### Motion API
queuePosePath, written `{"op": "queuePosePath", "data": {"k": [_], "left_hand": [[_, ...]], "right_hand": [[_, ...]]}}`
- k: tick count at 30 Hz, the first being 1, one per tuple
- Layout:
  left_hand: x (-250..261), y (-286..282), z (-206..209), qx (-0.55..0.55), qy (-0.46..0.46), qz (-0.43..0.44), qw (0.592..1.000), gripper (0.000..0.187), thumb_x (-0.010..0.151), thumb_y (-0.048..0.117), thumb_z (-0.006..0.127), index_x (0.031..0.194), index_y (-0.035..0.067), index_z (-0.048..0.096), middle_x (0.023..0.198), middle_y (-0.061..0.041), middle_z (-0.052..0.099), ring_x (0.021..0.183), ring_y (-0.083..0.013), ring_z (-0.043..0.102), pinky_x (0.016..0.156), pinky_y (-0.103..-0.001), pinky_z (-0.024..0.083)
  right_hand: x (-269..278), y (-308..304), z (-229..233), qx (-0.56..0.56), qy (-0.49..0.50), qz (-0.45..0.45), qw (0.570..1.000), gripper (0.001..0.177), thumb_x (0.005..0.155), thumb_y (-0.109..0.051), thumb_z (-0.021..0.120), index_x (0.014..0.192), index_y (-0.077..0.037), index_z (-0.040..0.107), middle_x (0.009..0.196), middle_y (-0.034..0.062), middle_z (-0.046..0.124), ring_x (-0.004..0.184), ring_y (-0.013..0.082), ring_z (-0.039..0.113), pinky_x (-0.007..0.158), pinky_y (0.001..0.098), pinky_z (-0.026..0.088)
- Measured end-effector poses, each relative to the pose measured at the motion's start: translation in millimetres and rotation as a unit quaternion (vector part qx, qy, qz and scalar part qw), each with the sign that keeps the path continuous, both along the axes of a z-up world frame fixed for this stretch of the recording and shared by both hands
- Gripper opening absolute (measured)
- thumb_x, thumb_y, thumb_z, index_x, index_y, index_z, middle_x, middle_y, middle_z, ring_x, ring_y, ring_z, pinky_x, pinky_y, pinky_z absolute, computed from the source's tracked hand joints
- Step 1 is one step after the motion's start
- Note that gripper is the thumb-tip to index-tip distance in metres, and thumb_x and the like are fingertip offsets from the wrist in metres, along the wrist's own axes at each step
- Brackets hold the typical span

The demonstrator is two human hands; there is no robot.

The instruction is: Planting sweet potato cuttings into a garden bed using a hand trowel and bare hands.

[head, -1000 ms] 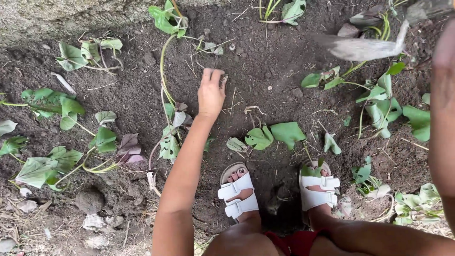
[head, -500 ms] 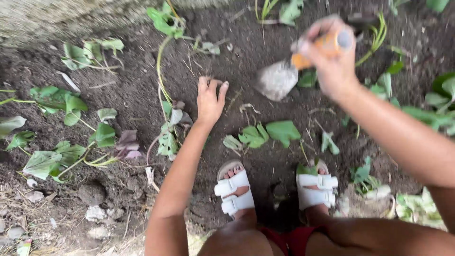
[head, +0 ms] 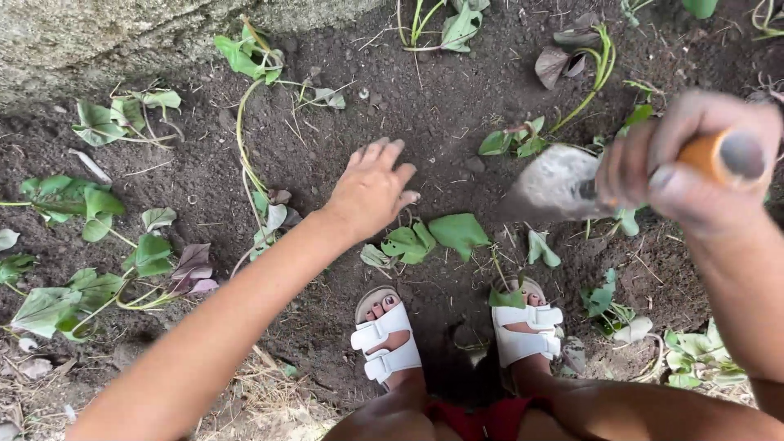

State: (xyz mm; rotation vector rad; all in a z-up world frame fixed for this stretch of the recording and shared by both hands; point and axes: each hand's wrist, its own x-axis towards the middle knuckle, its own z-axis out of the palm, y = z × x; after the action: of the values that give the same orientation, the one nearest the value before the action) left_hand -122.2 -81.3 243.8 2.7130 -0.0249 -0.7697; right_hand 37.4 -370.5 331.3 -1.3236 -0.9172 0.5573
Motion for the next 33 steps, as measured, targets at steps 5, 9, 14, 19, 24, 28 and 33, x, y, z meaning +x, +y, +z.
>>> {"op": "queuePosePath", "data": {"k": [5,9,14,19,24,28,33], "left_hand": [[41.6,-25.7,35.3,0.088,0.027,-0.149,0.985,0.043,0.093,0.020,0.064,0.133,0.006,0.060,0.155,-0.022,0.042,0.144,-0.0383,0.039,0.121,-0.053,0.032],[89.7,-65.4,2.9,0.087,0.145,-0.142,0.975,0.044,0.088,0.005,0.076,0.130,0.005,0.064,0.139,-0.017,0.057,0.132,-0.0313,0.052,0.102,-0.045,0.057],[113.9,-126.5,-145.3,-0.006,-0.014,0.062,0.998,0.038,0.096,0.031,0.070,0.114,-0.002,0.070,0.147,-0.028,0.050,0.066,-0.0223,0.073,0.047,-0.030,0.065],[107.4,-164.7,-192.3,-0.110,-0.222,0.174,0.953,0.042,0.093,-0.008,0.064,0.135,-0.009,0.059,0.116,-0.020,0.052,0.053,-0.0239,0.065,0.039,-0.030,0.065],[134.1,-181.5,-211.3,0.000,-0.256,0.122,0.959,0.028,0.095,0.014,0.071,0.123,0.013,0.071,0.113,-0.015,0.063,0.055,-0.0164,0.066,0.032,-0.028,0.056],[176.2,-191.1,-225.6,0.052,-0.054,0.062,0.995,0.047,0.093,0.004,0.057,0.134,0.027,0.063,0.134,-0.011,0.057,0.080,-0.0200,0.073,0.052,-0.035,0.057],[183.8,-186.7,-209.2,-0.018,0.082,0.030,0.996,0.041,0.097,0.012,0.062,0.135,0.028,0.062,0.142,-0.011,0.053,0.092,-0.0195,0.070,0.065,-0.031,0.061]], "right_hand": [[-0.3,-46.3,-16.5,-0.023,-0.030,0.001,0.999,0.019,0.081,-0.015,0.061,0.071,-0.011,0.046,0.055,0.0006,0.053,0.045,0.0101,0.060,0.050,0.0240,0.062],[10.1,-84.1,-54.7,0.005,-0.009,-0.098,0.995,0.019,0.090,-0.013,0.059,0.086,-0.017,0.041,0.064,0.0016,0.055,0.053,0.0118,0.059,0.060,0.0282,0.063],[1.0,-63.6,-101.4,0.016,-0.087,-0.234,0.968,0.025,0.094,-0.004,0.064,0.080,-0.001,0.044,0.069,0.0170,0.056,0.060,0.0251,0.063,0.058,0.0359,0.057],[23.2,-74.0,-133.6,0.064,-0.018,-0.273,0.960,0.021,0.100,-0.007,0.066,0.086,-0.005,0.051,0.068,0.0112,0.058,0.058,0.0195,0.066,0.048,0.0270,0.056],[30.2,-81.2,-143.4,-0.012,-0.023,-0.364,0.931,0.021,0.096,-0.015,0.068,0.088,-0.008,0.050,0.078,0.0079,0.059,0.065,0.0193,0.062,0.056,0.0303,0.048],[26.4,-67.3,-135.9,0.008,-0.031,-0.327,0.944,0.021,0.100,-0.015,0.067,0.088,-0.006,0.051,0.074,0.0089,0.059,0.064,0.0213,0.067,0.054,0.0301,0.056],[17.0,-69.0,-148.4,-0.045,-0.089,-0.433,0.896,0.019,0.092,-0.010,0.070,0.092,-0.008,0.051,0.086,0.0051,0.049,0.074,0.0153,0.043,0.071,0.0335,0.037]]}}
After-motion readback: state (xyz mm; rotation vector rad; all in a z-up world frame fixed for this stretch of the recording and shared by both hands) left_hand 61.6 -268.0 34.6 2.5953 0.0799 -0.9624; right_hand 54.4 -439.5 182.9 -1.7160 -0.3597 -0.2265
